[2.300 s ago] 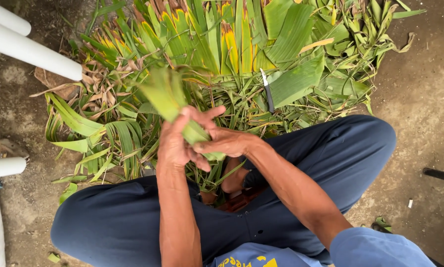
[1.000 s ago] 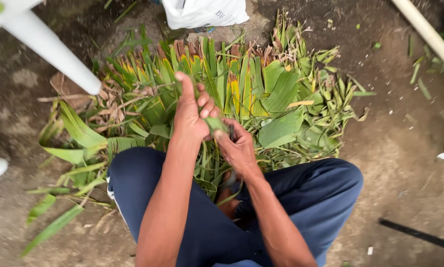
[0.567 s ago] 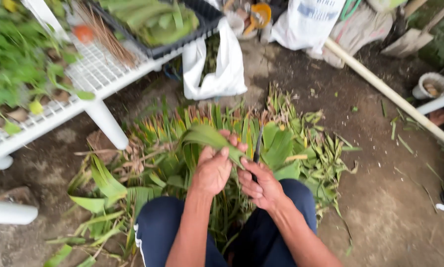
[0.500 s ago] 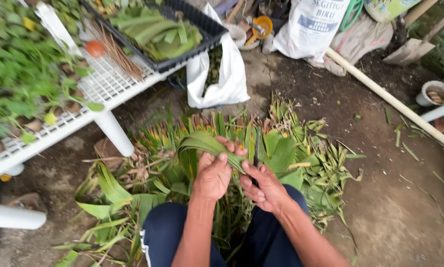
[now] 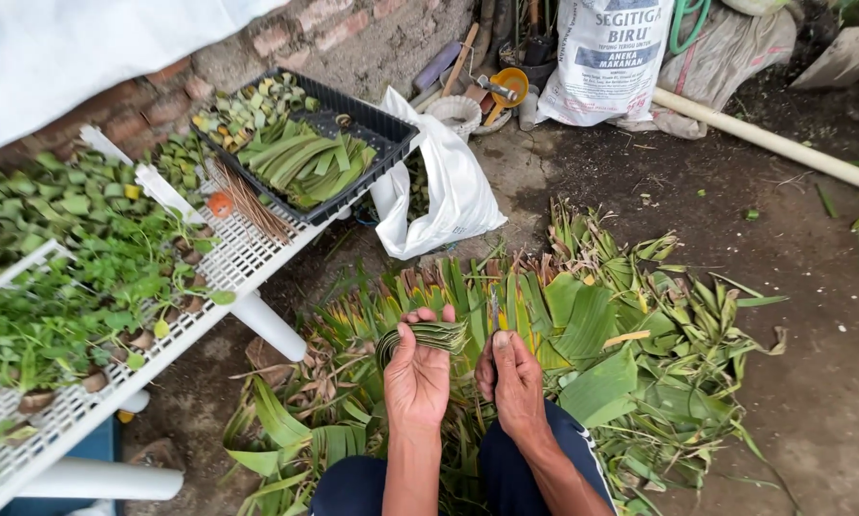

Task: The person sits on the ground and uses a knife to trim and cut long green leaves into smaller strips. The trimmed pieces are placed into a black tray on a nearby white table, while the remaining leaf material is set aside.

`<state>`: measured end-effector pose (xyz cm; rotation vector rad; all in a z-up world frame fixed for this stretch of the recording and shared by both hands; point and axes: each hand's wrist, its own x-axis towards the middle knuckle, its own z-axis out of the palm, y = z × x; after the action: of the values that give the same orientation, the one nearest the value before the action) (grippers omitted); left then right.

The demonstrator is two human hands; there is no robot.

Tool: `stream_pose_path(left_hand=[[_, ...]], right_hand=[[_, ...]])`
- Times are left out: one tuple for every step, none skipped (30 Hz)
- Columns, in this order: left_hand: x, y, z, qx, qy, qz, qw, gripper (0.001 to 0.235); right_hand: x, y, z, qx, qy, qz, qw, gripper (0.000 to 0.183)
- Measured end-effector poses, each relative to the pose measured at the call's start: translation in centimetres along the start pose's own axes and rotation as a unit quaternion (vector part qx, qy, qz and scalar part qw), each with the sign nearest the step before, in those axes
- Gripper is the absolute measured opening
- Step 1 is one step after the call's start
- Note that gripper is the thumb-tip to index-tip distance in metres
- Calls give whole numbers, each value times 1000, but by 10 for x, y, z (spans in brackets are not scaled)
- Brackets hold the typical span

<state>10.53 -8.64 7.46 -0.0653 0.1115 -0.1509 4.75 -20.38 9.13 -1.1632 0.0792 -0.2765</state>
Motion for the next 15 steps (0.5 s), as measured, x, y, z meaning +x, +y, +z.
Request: stream_pose_path(left_hand=[[-1, 0, 6, 8, -3, -1, 1000, 13], [-3, -2, 13, 8, -3, -6, 1000, 16], [-6, -3, 20, 8, -4, -10, 1000, 18], [-8, -5, 28, 13, -6, -13, 1000, 18], [-10, -6, 35, -3, 2, -4, 1000, 18], [-13, -8, 43, -21, 10, 5, 1000, 18], [-16, -11, 50, -18, 8, 3, 1000, 18], [-19, -14, 55, -22, -3, 6, 1000, 18], [-22, -16, 61, -27, -13, 9, 1000, 18], [-26, -21, 68, -25, -16, 7, 1000, 18], [-29, -25, 75, 9, -48, -1, 999, 20], [-35, -28, 80, 42, -74, -8, 996, 22], [-39, -25, 84, 43, -71, -9, 997, 22], [-40, -22, 90, 24, -56, -9, 998, 21], [-42, -19, 96, 6, -41, -9, 999, 19]], right_hand=[[-1, -5, 1, 8, 1, -3, 1000, 38], [-3, -10, 1, -12, 5, -8, 1000, 37], [-5, -16, 2, -31, 9, -12, 999, 37], [-10, -19, 2, -26, 12, -15, 999, 37], [-15, -21, 3, -14, 19, -41, 999, 37], [-21, -24, 2, -3, 24, -65, 998, 37], [-25, -29, 10, 0, 25, -68, 997, 37], [-31, -33, 19, 51, 64, -92, 992, 37], [-38, -37, 27, 101, 102, -116, 983, 38], [-36, -40, 28, 103, 102, -119, 982, 38], [-35, -42, 28, -18, 41, -95, 994, 34], [-38, -42, 30, -140, -21, -64, 988, 31], [-40, -45, 25, -140, -19, -61, 988, 31], [-39, -48, 21, -143, 13, -134, 981, 29], [-38, -51, 18, -145, 44, -206, 967, 29]])
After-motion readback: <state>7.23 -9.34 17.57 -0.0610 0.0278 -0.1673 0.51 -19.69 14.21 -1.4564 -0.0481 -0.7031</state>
